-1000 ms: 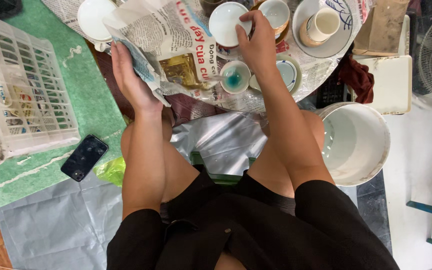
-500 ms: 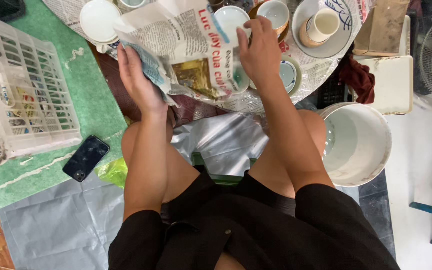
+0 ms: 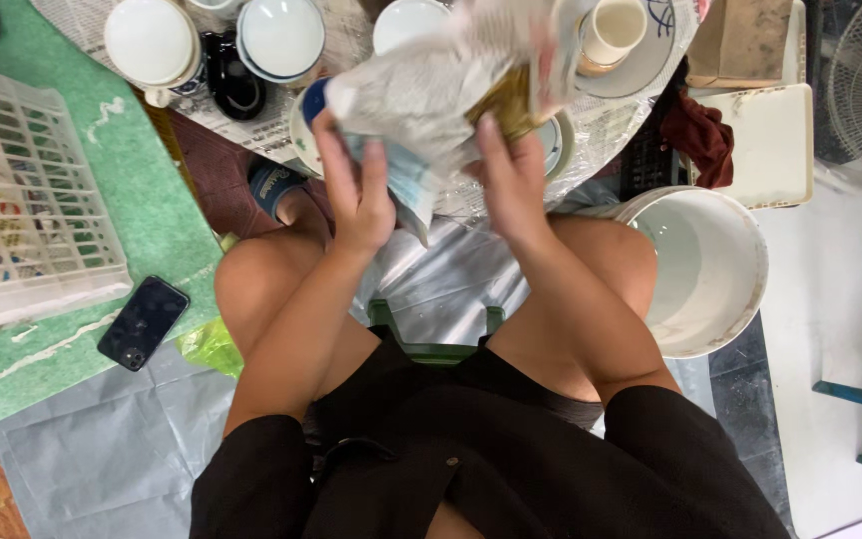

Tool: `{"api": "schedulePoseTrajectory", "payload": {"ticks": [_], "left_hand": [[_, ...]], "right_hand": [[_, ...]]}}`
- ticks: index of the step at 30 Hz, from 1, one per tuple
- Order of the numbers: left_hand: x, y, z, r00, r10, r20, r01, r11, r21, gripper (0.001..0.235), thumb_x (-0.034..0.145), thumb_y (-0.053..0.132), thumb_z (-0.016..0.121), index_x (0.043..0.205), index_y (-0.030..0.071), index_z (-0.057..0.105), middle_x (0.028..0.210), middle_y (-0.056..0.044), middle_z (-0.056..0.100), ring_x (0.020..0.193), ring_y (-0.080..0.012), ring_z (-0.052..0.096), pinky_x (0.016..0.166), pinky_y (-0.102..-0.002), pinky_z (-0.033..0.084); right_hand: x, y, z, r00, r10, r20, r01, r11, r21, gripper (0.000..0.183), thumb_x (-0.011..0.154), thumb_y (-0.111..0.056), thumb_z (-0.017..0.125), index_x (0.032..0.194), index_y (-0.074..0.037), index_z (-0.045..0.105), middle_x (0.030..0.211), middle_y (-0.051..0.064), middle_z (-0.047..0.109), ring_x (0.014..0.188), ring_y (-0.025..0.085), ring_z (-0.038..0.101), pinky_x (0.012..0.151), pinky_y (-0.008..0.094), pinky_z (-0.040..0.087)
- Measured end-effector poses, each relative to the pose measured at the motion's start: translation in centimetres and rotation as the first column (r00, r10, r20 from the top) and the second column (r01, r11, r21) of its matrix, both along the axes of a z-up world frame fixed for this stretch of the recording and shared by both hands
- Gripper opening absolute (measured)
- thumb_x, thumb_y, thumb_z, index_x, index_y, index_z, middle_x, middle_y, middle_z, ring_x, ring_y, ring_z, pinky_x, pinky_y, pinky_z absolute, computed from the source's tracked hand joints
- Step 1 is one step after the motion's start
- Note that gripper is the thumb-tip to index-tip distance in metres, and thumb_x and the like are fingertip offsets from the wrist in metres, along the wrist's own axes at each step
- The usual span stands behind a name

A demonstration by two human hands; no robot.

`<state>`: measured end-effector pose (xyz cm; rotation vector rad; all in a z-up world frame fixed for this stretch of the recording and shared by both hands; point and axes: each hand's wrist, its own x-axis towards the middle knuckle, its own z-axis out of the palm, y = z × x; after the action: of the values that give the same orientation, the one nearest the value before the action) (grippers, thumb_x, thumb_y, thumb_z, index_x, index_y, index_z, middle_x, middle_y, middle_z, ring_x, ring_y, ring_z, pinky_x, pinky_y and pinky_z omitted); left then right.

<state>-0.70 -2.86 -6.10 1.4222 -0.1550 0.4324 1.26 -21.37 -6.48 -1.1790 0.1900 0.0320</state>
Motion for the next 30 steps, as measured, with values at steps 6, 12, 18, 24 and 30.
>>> {"api": "schedulePoseTrajectory", "payload": {"ticks": [6,12,18,24,30], "left_hand": [[1.9,2.0,3.3,0.929,-0.337,-0.155,0.281,0.911,-0.301,0.054,0.107,0.042,0.044,0.144,0.004,0.043,0.130,-0.011,0.061,0.111,-0.0158,0.063,0.093,-0.031,0.052],[2.1,0.9,2.9,0.840,-0.409,-0.356,0.424,0.905,-0.039,0.034,0.107,0.013,0.069,0.135,-0.006,0.064,0.109,-0.007,0.072,0.088,-0.0060,0.059,0.075,-0.024,0.048],[2.0,0.7,1.8,0.899,-0.338,-0.277,0.355,0.935,0.010,0.019,0.102,0.004,0.070,0.118,-0.005,0.069,0.098,-0.003,0.075,0.082,-0.0031,0.065,0.070,-0.021,0.051],[1.8,1.0,2.2,0.975,-0.157,-0.156,0.175,0.979,0.108,0.022,0.097,-0.001,0.072,0.118,-0.004,0.068,0.105,-0.004,0.074,0.093,-0.0065,0.067,0.080,-0.023,0.054],[1.9,1.8,4.9,0.966,-0.249,0.067,0.225,0.941,0.252,0.023,0.087,-0.006,0.083,0.108,0.002,0.078,0.116,-0.011,0.072,0.107,-0.0200,0.070,0.093,-0.029,0.057]], "right_hand": [[0.4,-4.2,4.0,0.869,0.102,0.484,0.219,0.797,-0.562,0.008,0.113,-0.006,0.062,0.116,0.000,0.065,0.093,0.000,0.064,0.076,0.009,0.054,0.062,0.021,0.043],[-0.4,-4.6,5.1,0.884,0.154,0.442,0.181,0.758,-0.627,0.011,0.109,-0.006,0.069,0.113,0.004,0.069,0.088,0.000,0.069,0.076,0.007,0.055,0.068,0.026,0.046],[0.9,-5.4,5.9,0.874,0.037,0.484,0.205,0.877,-0.436,0.011,0.108,0.002,0.068,0.119,0.003,0.069,0.106,0.003,0.073,0.093,0.009,0.063,0.084,0.026,0.053],[-0.3,-5.1,5.5,0.929,0.282,0.238,-0.125,0.846,-0.518,0.041,0.080,0.013,0.063,0.120,0.004,0.070,0.113,0.005,0.075,0.104,0.013,0.069,0.095,0.028,0.057],[0.1,-5.3,5.9,0.841,0.394,0.371,-0.093,0.780,-0.619,0.041,0.079,0.003,0.084,0.115,0.002,0.065,0.115,0.007,0.068,0.103,0.015,0.067,0.092,0.028,0.055]]}}
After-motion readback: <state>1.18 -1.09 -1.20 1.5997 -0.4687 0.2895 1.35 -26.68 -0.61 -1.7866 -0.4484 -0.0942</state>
